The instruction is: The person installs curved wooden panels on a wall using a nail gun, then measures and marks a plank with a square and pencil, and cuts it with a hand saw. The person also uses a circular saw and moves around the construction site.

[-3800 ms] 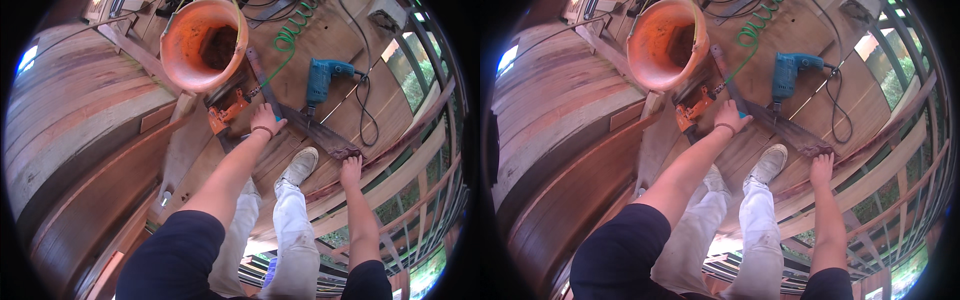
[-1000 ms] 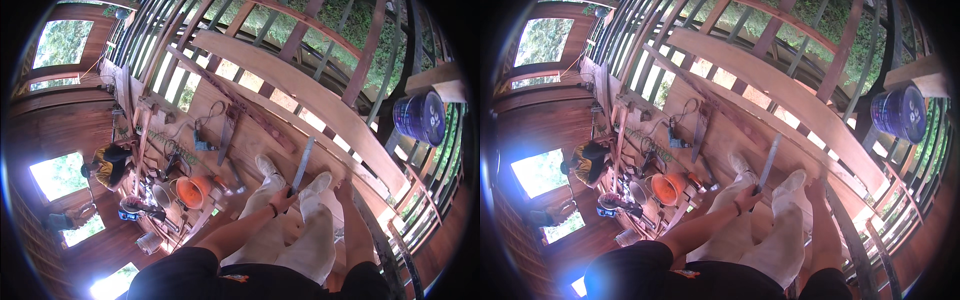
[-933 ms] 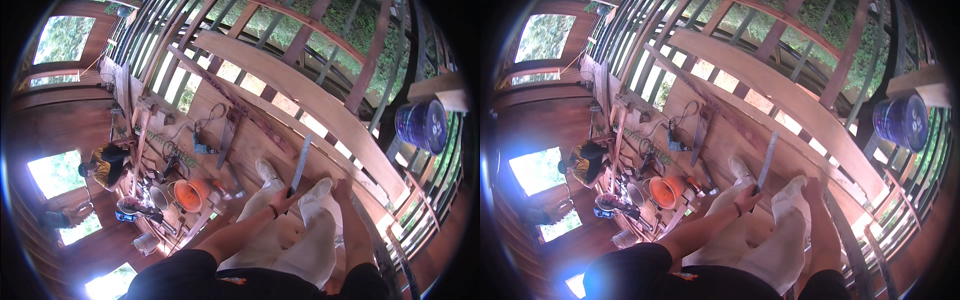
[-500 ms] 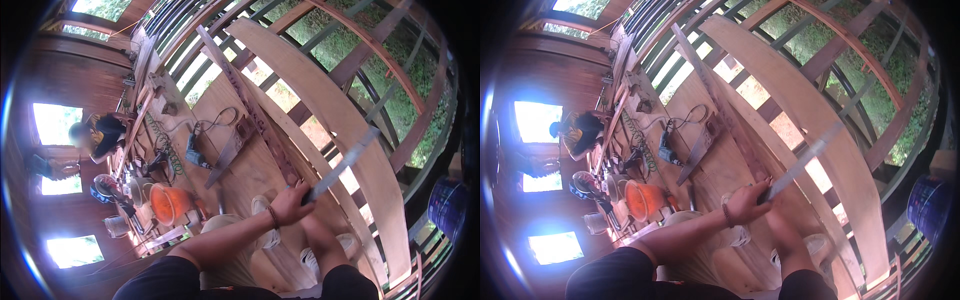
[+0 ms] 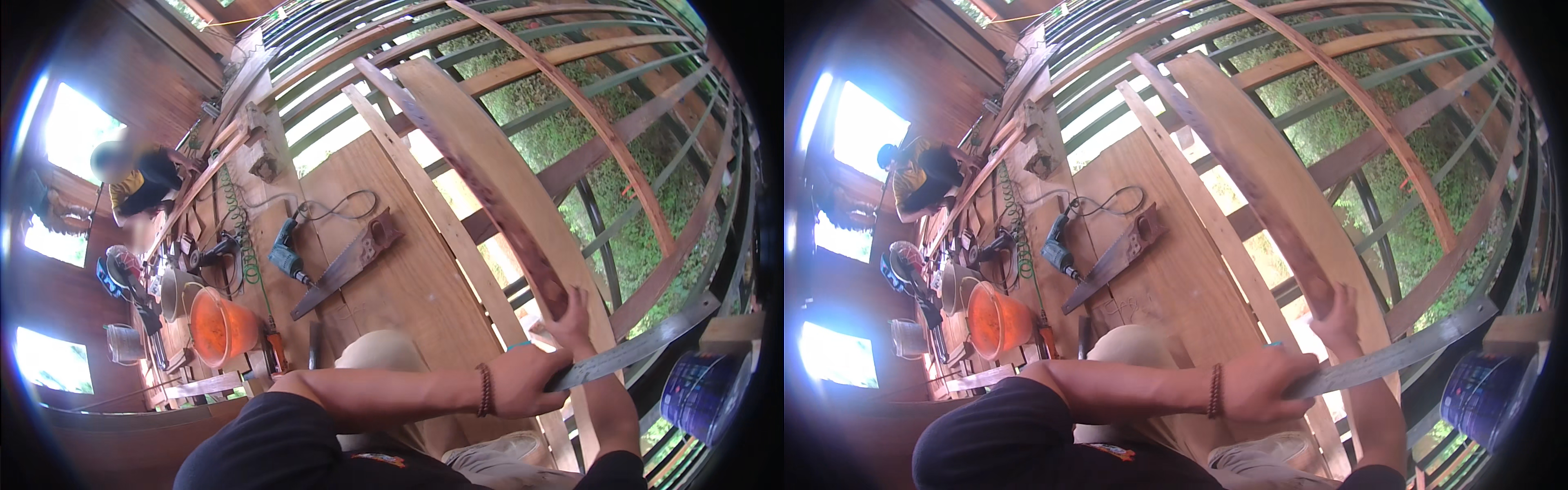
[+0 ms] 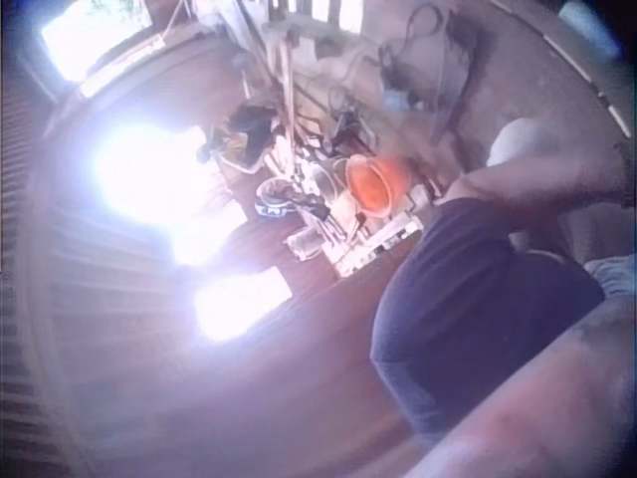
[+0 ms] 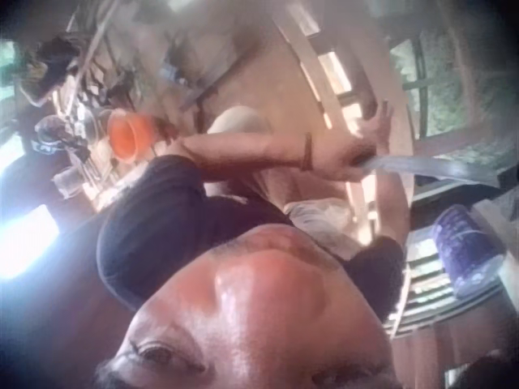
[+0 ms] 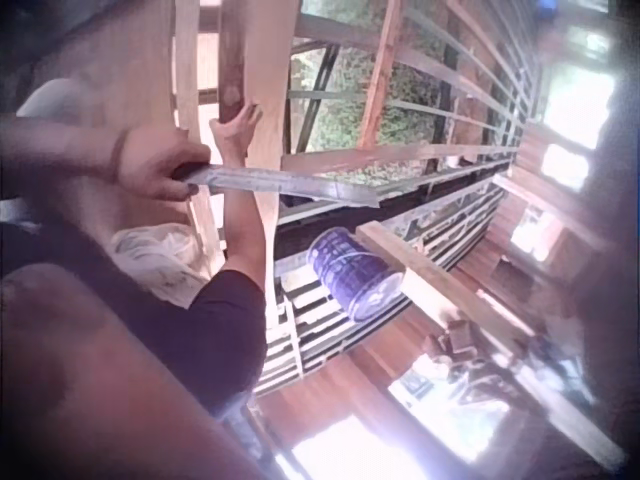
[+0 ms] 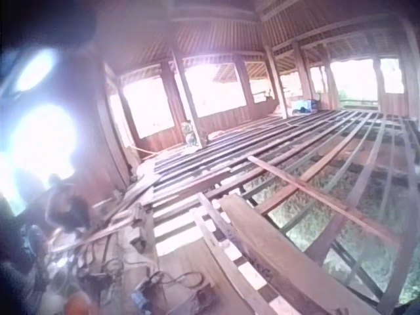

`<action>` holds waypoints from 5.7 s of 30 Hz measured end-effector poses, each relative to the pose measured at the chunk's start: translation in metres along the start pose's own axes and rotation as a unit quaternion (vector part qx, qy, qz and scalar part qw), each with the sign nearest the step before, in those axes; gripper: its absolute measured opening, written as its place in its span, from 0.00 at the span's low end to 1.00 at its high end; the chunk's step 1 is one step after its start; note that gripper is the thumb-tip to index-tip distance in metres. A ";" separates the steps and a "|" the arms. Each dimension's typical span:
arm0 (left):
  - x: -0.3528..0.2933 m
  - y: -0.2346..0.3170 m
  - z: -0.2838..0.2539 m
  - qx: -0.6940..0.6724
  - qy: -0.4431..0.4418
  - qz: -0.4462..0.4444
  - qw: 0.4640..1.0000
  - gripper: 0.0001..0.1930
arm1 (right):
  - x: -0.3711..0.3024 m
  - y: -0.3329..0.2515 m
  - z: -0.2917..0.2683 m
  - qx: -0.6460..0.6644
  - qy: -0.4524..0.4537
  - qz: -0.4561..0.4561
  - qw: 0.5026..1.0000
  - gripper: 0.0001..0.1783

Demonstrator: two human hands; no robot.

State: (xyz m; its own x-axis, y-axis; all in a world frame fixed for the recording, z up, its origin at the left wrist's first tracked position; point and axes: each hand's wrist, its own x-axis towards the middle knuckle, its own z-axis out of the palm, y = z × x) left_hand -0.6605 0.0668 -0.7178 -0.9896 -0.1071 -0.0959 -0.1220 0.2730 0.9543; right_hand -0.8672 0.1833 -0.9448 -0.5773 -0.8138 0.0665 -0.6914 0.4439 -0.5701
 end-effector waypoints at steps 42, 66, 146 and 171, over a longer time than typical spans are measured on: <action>-0.024 -0.032 -0.030 0.044 0.027 -0.014 0.999 0.15 | -0.087 0.054 0.069 0.196 -0.156 -0.033 0.968 0.25; 0.015 -0.040 -0.040 0.154 -0.007 -0.121 0.981 0.08 | 0.047 -0.039 0.092 0.067 -0.160 -0.069 0.982 0.20; 0.127 -0.183 0.405 0.348 -0.337 0.356 0.799 0.31 | -0.416 0.100 -0.002 0.368 0.619 0.505 0.476 0.11; 0.128 -0.185 0.406 0.338 -0.335 0.348 0.808 0.31 | -0.401 0.095 -0.029 0.109 0.492 0.556 0.661 0.08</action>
State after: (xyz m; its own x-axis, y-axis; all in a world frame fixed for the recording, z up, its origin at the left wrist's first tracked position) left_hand -0.7951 0.3911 -1.0215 -0.6281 0.7766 0.0486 0.6916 0.5285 0.4923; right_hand -0.7137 0.5630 -1.0019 -0.7526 0.6563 -0.0539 0.4157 0.4100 -0.8118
